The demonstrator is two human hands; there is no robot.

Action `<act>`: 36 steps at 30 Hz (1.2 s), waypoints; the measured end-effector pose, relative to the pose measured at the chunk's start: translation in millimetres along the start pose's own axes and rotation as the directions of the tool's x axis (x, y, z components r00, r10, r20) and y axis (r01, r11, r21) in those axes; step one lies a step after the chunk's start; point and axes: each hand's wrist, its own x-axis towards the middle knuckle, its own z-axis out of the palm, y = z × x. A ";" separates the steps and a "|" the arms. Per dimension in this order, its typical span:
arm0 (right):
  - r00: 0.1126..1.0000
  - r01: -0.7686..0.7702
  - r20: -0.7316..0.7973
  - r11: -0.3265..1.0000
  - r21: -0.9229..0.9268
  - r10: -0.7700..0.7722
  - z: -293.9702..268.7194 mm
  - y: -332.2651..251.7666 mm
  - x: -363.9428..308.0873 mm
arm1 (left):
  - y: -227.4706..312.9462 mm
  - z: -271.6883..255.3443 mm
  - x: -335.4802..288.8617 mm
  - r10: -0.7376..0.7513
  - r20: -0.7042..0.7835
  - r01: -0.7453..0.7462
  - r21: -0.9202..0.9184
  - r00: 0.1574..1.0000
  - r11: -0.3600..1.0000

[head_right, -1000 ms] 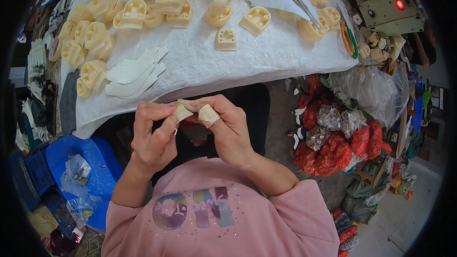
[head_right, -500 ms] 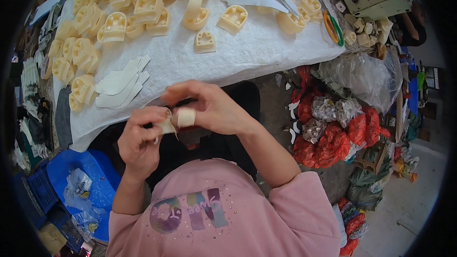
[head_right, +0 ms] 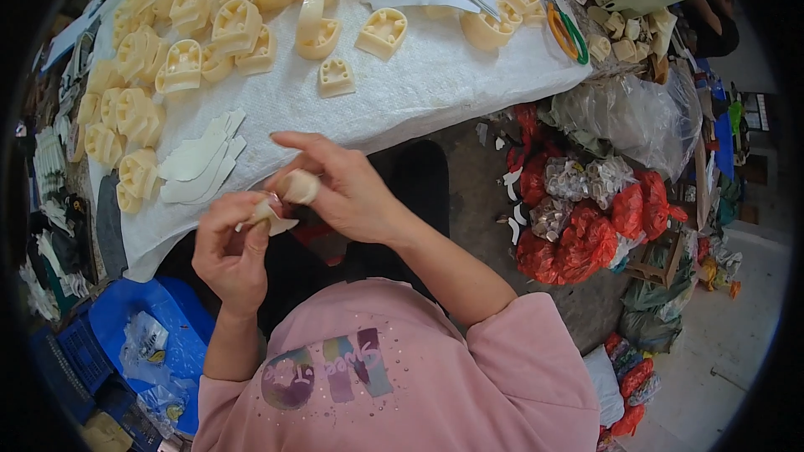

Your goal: Manually assembling and preparing rubber or plastic shoe component molds and inserts.

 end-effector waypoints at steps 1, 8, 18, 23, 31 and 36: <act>0.994 0.108 -0.026 0.994 -0.022 -0.109 -1.6 1.0 -0.2 | 5.1 4.9 -0.3 -0.150 -0.141 0.136 -0.106 0.979 0.985; 0.891 0.420 0.027 0.799 -0.430 -0.454 13.2 -9.4 3.1 | 8.6 10.1 -1.4 -0.328 -0.155 0.276 -0.283 0.932 0.919; 0.849 0.429 0.024 0.663 -0.614 -0.528 16.7 -10.0 2.2 | 10.6 12.2 -1.9 -0.303 -0.121 0.284 -0.155 0.945 0.946; 0.951 0.309 0.019 0.948 -0.079 -0.309 3.6 -7.9 -4.1 | 3.2 -1.7 2.8 -0.143 -0.117 0.148 0.033 0.983 0.988; 0.993 0.039 0.109 0.999 0.009 -0.039 -11.7 -20.4 2.7 | -4.7 -4.7 2.6 0.205 0.002 -0.200 0.236 0.979 0.951; 0.845 0.509 0.084 0.746 -0.429 -0.528 -5.6 -17.3 6.0 | -5.0 -6.3 1.5 -0.418 0.193 0.460 -0.330 0.888 0.825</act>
